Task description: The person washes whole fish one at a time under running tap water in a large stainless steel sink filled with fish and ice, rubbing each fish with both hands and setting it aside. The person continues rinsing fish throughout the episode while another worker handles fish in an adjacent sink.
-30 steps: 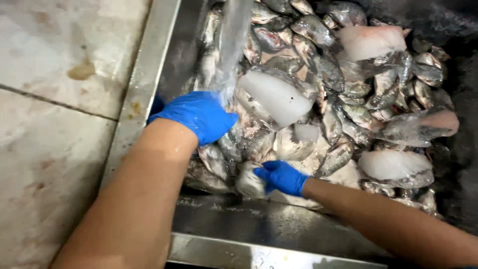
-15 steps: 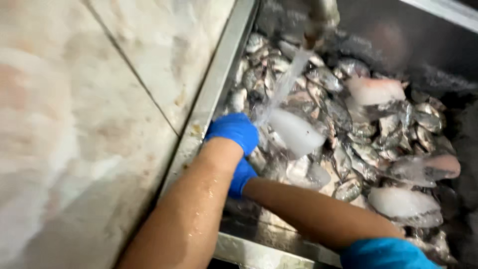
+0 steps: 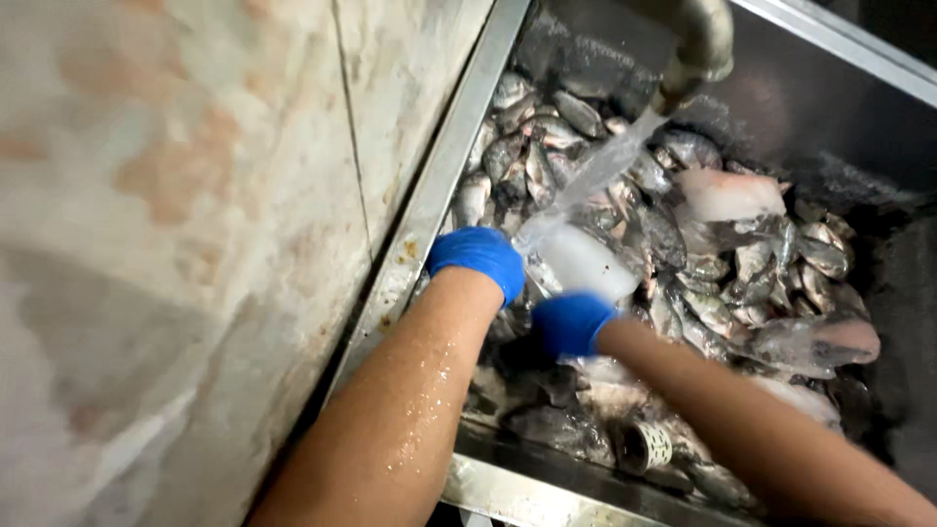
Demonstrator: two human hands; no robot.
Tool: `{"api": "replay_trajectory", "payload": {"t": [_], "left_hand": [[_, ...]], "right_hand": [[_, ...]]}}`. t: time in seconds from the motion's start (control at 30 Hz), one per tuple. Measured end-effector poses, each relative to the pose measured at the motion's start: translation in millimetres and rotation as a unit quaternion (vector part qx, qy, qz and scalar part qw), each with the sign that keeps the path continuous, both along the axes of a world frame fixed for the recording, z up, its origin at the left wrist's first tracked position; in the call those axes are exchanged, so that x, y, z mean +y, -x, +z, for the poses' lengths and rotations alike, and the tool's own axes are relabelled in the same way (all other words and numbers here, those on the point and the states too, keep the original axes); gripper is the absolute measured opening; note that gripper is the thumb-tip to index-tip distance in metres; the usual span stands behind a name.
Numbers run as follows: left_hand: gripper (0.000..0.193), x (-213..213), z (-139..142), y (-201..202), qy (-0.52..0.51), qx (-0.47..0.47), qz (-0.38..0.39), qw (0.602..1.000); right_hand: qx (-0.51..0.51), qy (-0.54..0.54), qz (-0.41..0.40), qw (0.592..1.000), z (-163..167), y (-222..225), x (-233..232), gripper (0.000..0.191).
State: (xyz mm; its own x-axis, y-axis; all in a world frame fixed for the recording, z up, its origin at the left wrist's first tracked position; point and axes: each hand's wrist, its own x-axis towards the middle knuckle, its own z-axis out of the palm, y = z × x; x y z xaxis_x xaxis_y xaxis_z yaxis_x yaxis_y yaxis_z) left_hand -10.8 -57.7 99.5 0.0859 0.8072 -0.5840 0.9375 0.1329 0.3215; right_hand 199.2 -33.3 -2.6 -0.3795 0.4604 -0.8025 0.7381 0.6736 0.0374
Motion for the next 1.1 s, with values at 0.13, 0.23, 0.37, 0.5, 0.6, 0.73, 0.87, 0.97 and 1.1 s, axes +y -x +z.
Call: {"api": "replay_trajectory", "payload": {"t": [0.13,0.23,0.37,0.5,0.6,0.73,0.87,0.97,1.1], "left_hand": [[0.039,1.5,-3.2,1.7,-0.012,-0.014,0.070,0.997],[0.042,-0.4,-5.7,5.1,-0.017,-0.029,0.113,0.993],[0.040,-4.5,-4.5,9.2,-0.011,-0.018,0.083,0.996],[0.042,-6.6,2.4,10.3,0.005,-0.005,0.086,0.996],[0.046,-8.8,5.6,13.0,0.023,-0.011,0.100,0.995],[0.051,-9.5,4.3,16.2,-0.005,-0.006,0.067,0.998],[0.052,-9.2,2.4,16.9,0.010,-0.002,0.071,0.997],[0.054,-10.0,3.8,15.9,0.021,-0.002,0.073,0.997],[0.058,-11.3,7.0,16.8,0.011,0.000,0.073,0.997]], "right_hand": [[0.253,-0.228,-0.104,0.934,68.7,-36.1,106.7,0.038],[0.421,-0.347,-0.221,0.808,86.0,-84.0,133.3,0.043],[0.172,-0.239,-0.143,0.945,50.8,-174.2,85.4,0.041],[0.081,0.104,-0.062,0.989,-8.1,-233.1,-14.0,0.058],[-0.054,0.174,-0.370,0.911,-55.1,-237.6,-89.3,0.086],[0.026,0.085,-0.031,0.996,-90.2,-228.1,-99.4,0.063],[0.082,0.086,-0.436,0.892,-53.8,-246.9,-29.7,0.060],[0.043,-0.224,-0.344,0.911,-19.0,-248.5,-1.5,0.050],[-0.012,-0.272,-0.423,0.865,-18.5,-198.7,-16.8,0.070]]}}
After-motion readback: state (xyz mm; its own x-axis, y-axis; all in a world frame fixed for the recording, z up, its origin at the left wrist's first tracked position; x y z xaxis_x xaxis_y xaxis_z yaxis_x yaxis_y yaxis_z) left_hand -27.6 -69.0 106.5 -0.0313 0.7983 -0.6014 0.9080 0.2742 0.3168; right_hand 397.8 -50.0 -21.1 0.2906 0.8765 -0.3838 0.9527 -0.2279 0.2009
